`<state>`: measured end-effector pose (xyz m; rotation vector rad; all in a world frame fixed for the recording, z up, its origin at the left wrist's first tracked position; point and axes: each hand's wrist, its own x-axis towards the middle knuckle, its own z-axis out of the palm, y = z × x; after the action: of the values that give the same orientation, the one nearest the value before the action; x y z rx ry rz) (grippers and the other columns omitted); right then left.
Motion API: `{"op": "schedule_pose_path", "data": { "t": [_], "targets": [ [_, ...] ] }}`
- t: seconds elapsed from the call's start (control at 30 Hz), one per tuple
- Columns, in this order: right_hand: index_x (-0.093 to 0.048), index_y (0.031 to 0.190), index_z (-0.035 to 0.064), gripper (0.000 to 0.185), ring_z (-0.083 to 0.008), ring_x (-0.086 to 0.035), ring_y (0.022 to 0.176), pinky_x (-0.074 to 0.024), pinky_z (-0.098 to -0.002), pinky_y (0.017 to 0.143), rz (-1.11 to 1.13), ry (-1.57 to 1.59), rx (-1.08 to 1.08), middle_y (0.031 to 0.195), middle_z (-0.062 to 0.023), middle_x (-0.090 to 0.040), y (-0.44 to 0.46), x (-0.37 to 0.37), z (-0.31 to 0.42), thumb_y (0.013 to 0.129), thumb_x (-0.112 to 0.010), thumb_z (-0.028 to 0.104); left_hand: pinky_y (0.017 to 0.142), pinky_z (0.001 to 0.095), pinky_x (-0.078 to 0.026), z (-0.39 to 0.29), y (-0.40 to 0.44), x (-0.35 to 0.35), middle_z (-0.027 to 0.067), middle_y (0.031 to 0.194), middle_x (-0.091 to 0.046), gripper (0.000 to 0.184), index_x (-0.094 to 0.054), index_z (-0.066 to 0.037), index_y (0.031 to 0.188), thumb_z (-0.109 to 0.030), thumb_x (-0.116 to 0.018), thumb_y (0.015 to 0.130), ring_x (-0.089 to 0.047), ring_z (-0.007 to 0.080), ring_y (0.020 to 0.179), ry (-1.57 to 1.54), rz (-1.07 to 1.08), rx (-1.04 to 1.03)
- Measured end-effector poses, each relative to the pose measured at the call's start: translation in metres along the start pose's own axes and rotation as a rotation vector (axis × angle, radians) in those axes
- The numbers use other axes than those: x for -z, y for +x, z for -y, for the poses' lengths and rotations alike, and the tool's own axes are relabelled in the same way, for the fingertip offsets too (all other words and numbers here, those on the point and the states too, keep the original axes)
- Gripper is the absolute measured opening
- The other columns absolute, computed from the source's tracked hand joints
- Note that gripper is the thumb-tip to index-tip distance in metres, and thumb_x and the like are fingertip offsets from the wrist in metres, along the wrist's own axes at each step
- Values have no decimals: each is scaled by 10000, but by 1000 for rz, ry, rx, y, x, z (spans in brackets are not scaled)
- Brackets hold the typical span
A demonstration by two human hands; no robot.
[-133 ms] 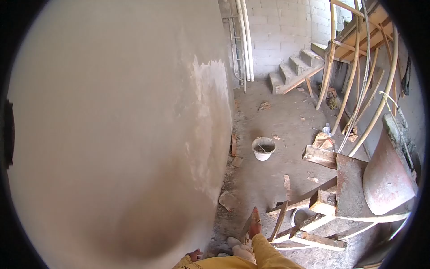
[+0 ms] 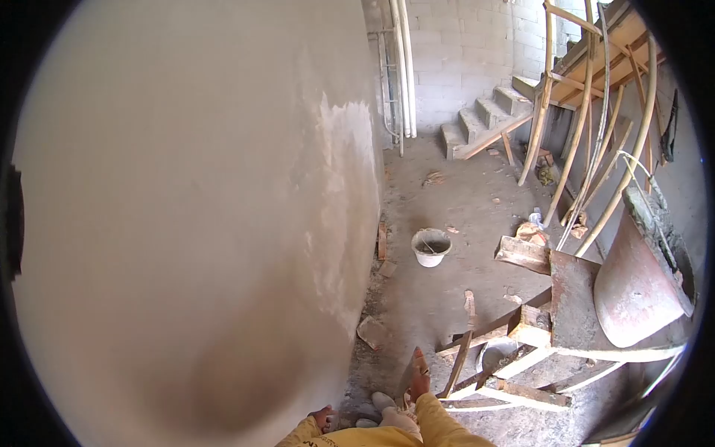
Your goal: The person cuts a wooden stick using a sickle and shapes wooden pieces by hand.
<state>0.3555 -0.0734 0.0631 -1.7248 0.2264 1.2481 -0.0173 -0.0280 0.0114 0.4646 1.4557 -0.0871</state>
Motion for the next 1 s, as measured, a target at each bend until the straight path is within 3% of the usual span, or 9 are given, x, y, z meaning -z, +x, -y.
{"op": "schedule_pose_path", "data": {
  "t": [0.07, 0.23, 0.33, 0.47, 0.53, 0.57, 0.63, 0.83, 1.0],
  "targets": [
    [-555, 1164, 136, 460, -240, -615, 928, -537, -454, 720, 152, 125, 23, 1004, -51, -619, 11, 11, 3, 899, -561, 512, 444, 344, -375, -31, -28, -34, 54, 844, -582, 605, -583, -144, 1308, -578, -547, 888, -426, 170, 561, 9, 31, -15],
    [-432, 1347, 131, 680, -310, -623, 1069, -521, -436, 859, 585, 401, 96, 1189, -102, -619, -68, 0, 47, 762, -770, 211, 425, 242, -335, -63, -59, -82, 84, 1090, -627, 765, -416, -173, 1415, -672, -551, 851, -387, 121, 512, -40, 118, -106],
    [-397, 1409, 77, 869, -354, -595, 1129, -492, -392, 923, 232, -594, 1243, 1233, -180, -602, -123, 4, 100, 656, -825, 144, 399, 223, -309, -63, -66, -112, 115, 1235, -613, 770, -354, -211, 1407, -706, -532, 846, -393, 104, 461, -213, 363, -161],
    [-424, 1381, 27, 588, -235, -593, 1126, -466, -362, 984, 66, -575, 1497, 1252, -139, -594, -105, -2, 117, 864, -675, 153, 371, 209, -302, -148, -152, -153, 67, 1183, -642, 587, -480, -214, 1318, -632, -505, 906, -358, 62, 407, -445, 839, -148],
    [-414, 1387, 17, 516, -196, -580, 1109, -464, -360, 980, 405, -174, 1158, 1245, -128, -590, -183, 0, 196, 967, -567, 276, 368, 220, -300, -191, -174, -166, -7, 1068, -661, 529, -507, -201, 1303, -578, -511, 931, -355, 61, 419, -439, 892, -366],
    [-409, 1390, 14, 523, -183, -574, 1101, -465, -358, 974, 706, 157, 700, 1239, -127, -589, -229, 4, 230, 992, -532, 329, 367, 221, -302, -208, -179, -176, -19, 1019, -654, 522, -507, -194, 1302, -560, -529, 930, -376, 59, 438, -492, 856, -469],
    [-497, 1303, 12, 487, -126, -583, 948, -506, -309, 821, 662, 195, 999, 1082, -124, -631, -241, 0, 243, 999, -516, 393, 391, 234, -347, -237, -210, -193, 34, 1097, -640, 515, -534, -179, 1269, -552, -559, 915, -443, 76, 506, -469, 853, -534],
    [-619, 1122, 6, 388, -131, -607, 802, -506, -329, 718, 635, -139, 1219, 870, -122, -664, -295, 61, 255, 960, -601, 358, 401, 250, -382, -311, -261, -252, 48, 1103, -624, 535, -502, -153, 1302, -532, -552, 927, -482, 95, 548, -302, 1051, -777],
    [-590, 1161, 7, 342, -170, -619, 796, -508, -325, 731, 127, 106, 1508, 898, -86, -655, -309, 133, 233, 954, -625, 276, 410, 262, -411, -345, -245, -318, 61, 1108, -611, 552, -475, -131, 1329, -514, -546, 938, -514, 111, 583, 29, 1228, -617]
  ]
}}
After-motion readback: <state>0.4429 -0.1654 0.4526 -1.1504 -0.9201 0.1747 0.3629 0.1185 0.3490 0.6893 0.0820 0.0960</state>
